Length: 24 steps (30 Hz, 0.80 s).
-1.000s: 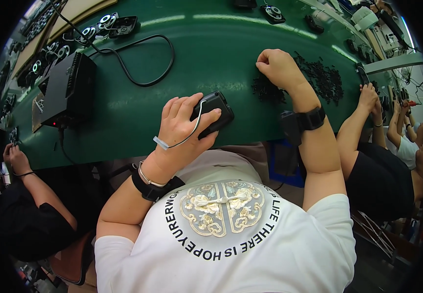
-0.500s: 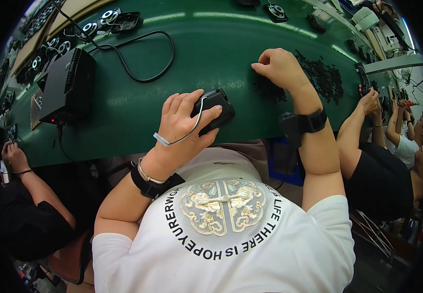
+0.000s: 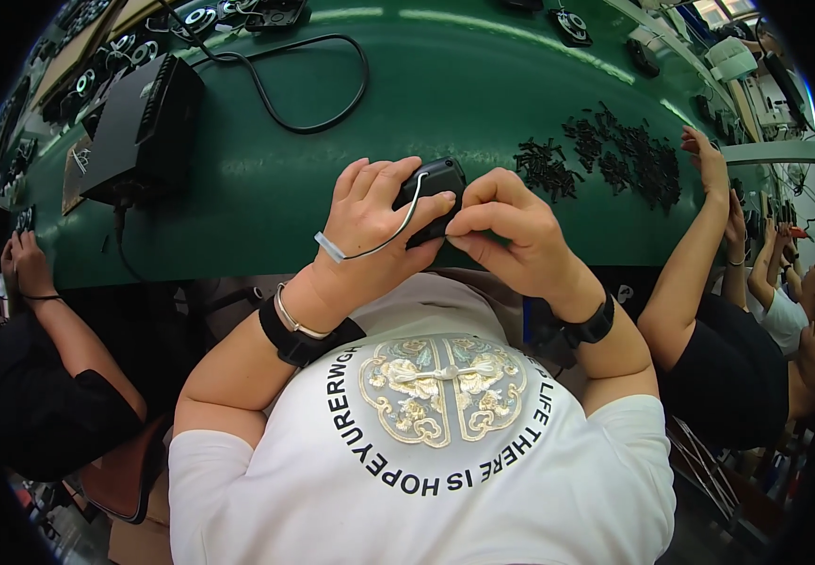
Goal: The person pours screws from a blue tray onto the table, places a speaker into a housing, and threads the wire through a hole. They then fit the housing cover on and insert screws into the holes by hand.
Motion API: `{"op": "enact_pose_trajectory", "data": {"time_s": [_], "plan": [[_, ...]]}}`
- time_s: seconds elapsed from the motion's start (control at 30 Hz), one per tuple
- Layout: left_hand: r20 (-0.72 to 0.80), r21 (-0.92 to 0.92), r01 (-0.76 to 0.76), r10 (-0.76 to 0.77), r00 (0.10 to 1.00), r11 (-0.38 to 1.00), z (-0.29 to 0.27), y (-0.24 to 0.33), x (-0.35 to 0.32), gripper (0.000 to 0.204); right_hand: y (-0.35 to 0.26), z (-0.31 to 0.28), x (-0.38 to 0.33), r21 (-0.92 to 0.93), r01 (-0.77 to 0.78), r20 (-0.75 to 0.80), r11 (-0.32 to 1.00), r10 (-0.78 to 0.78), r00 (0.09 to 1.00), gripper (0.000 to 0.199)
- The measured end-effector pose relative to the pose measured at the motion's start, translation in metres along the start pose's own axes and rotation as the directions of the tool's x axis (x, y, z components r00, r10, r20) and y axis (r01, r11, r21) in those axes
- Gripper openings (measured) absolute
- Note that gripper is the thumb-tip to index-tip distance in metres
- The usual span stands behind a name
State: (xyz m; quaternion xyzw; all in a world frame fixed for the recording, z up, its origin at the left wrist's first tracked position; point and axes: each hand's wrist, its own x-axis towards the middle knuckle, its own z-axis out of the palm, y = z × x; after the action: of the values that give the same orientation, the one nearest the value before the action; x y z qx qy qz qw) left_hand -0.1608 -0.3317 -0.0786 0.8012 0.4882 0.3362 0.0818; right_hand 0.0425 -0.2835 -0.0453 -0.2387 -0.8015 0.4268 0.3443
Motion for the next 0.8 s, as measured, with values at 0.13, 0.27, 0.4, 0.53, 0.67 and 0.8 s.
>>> {"op": "enact_pose_trajectory", "data": {"time_s": [0.13,0.27,0.4,0.53,0.67,0.8], "plan": [[-0.008,0.014,0.007,-0.007,1.0,1.0,0.002,-0.002,-0.001,0.052,0.009,0.018,-0.003,-0.315,0.215,-0.001,0.925,-0.227,0.974,0.016],[-0.017,0.025,0.017,-0.017,1.0,1.0,0.002,-0.002,-0.003,0.052,0.013,0.024,-0.003,-0.407,0.213,-0.039,0.888,-0.249,0.968,0.016],[-0.016,0.019,0.013,-0.013,1.0,1.0,0.003,-0.002,-0.001,0.051,0.013,0.025,-0.004,-0.406,0.196,-0.069,0.893,-0.243,0.968,0.015],[-0.004,0.017,0.014,-0.014,1.0,1.0,0.001,-0.002,-0.001,0.052,0.013,0.028,-0.003,-0.378,0.191,-0.073,0.906,-0.235,0.969,0.015],[0.002,0.014,0.003,-0.003,1.0,1.0,0.001,0.0,0.001,0.051,0.01,0.027,-0.005,-0.483,0.208,-0.07,0.851,-0.274,0.959,0.017],[0.008,0.021,-0.003,0.003,1.0,1.0,0.002,0.0,0.001,0.052,0.01,0.021,-0.006,-0.453,0.163,-0.12,0.877,-0.241,0.963,0.017]]}}
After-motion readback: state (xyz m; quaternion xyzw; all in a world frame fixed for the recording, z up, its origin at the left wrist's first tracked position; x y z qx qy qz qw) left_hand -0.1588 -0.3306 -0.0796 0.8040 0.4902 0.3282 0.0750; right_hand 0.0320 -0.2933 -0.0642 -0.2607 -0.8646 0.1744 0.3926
